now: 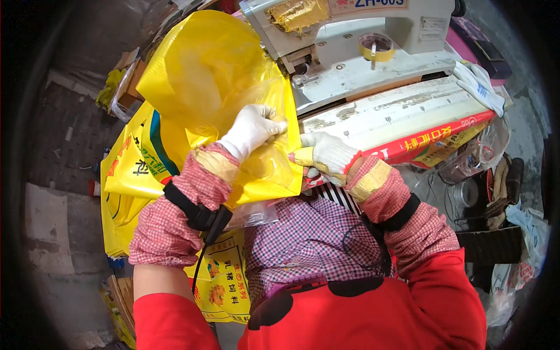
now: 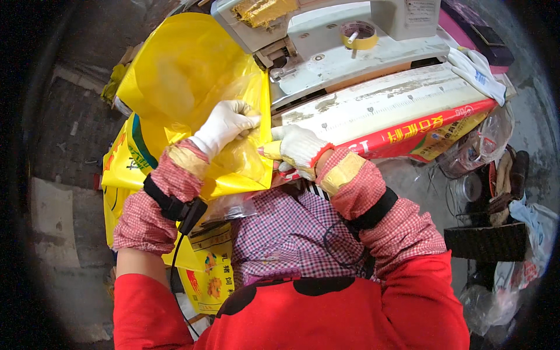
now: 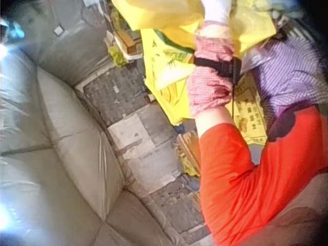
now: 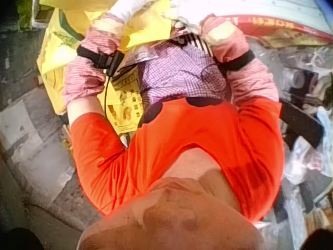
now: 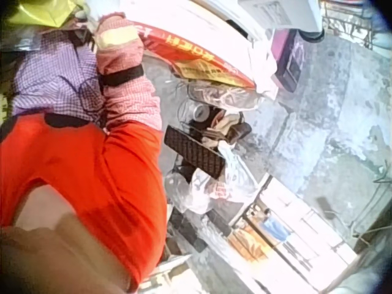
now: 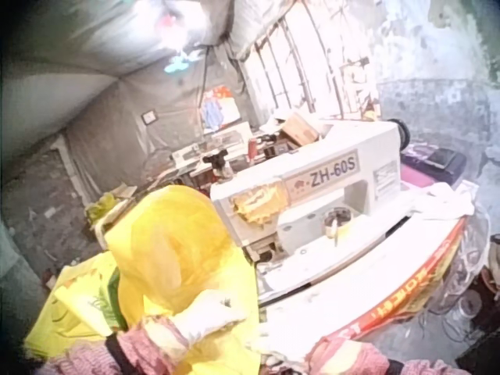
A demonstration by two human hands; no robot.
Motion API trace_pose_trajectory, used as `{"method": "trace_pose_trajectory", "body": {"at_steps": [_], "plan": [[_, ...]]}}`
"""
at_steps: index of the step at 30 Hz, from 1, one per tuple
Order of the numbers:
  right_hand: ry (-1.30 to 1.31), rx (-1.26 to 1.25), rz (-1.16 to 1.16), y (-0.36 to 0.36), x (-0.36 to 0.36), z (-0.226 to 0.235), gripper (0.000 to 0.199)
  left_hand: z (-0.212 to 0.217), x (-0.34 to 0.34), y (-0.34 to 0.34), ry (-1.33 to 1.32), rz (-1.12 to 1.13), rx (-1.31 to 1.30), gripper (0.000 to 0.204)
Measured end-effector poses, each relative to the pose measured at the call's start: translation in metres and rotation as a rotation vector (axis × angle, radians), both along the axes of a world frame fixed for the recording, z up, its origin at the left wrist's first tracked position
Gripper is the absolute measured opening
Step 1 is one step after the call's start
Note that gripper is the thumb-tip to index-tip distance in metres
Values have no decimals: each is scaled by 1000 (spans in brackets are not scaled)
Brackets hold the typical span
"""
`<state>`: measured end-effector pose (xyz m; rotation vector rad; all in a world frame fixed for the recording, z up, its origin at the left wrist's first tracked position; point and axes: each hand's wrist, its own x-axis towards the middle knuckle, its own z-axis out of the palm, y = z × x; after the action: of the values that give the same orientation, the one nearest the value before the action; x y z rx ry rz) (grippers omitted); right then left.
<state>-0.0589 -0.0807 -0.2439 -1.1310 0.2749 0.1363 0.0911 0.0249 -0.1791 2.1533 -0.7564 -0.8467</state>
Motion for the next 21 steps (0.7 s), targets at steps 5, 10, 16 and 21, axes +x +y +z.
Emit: {"method": "trace_pose_trajectory", "body": {"at_steps": [5, 10, 16, 21], "plan": [[-15, 36, 22, -1, 1, -6, 25, -32, 5, -2, -93, 43, -35, 13], [18, 299, -326, 10, 11, -13, 39, -32, -16, -8, -33, 1, -135, 6], [-15, 780, -371, 3, 25, -18, 38, -24, -31, 4, 59, -113, -122, 15], [17, 506, 89, -20, 36, -47, 24, 5, -54, 26, -447, -611, 99, 22]]}}
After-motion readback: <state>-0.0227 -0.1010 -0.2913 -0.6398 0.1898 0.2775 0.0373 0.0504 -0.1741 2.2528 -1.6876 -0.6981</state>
